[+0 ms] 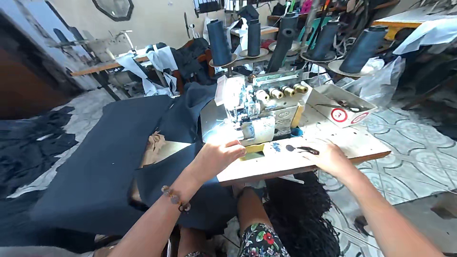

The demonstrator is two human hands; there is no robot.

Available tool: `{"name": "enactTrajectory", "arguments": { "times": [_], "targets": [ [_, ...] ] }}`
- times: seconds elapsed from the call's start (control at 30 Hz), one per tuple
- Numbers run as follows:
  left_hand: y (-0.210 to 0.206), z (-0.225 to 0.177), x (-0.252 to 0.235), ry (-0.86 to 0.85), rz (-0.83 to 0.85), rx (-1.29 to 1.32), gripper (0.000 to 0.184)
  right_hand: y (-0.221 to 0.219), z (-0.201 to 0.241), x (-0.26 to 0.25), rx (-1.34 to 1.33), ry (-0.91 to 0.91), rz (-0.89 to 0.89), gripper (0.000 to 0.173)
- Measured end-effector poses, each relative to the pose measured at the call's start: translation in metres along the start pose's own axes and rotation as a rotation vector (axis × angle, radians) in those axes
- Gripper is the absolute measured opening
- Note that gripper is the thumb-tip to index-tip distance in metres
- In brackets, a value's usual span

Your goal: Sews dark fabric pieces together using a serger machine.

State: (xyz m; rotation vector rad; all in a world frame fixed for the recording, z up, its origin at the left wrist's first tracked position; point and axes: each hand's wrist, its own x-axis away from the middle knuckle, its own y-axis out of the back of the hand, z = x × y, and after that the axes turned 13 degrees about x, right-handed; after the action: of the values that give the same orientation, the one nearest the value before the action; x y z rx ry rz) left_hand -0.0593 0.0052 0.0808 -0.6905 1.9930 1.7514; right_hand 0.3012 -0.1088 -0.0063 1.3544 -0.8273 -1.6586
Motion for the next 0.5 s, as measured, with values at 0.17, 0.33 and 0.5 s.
{"name": "enactTrajectory", "arguments": {
  "times": [0.17, 0.33, 0.5],
  "targets": [
    [0.007, -0.002, 0.004, 0.086, 0.01, -0.045, 0.017, -0.012, -0.003, -0.001, 0.02, 0.044, -0.027, 0.013],
    [0.015, -0.005, 0.0, 0.174, 0.028, -0.077, 0.016, -0.007, -0.007, -0.006, 0.014, 0.067, -0.022, 0.025],
    [0.021, -0.005, -0.002, 0.204, 0.05, -0.073, 0.015, -0.001, -0.017, 0.028, 0.004, 0.006, -0.057, 0.033]
  ]
}}
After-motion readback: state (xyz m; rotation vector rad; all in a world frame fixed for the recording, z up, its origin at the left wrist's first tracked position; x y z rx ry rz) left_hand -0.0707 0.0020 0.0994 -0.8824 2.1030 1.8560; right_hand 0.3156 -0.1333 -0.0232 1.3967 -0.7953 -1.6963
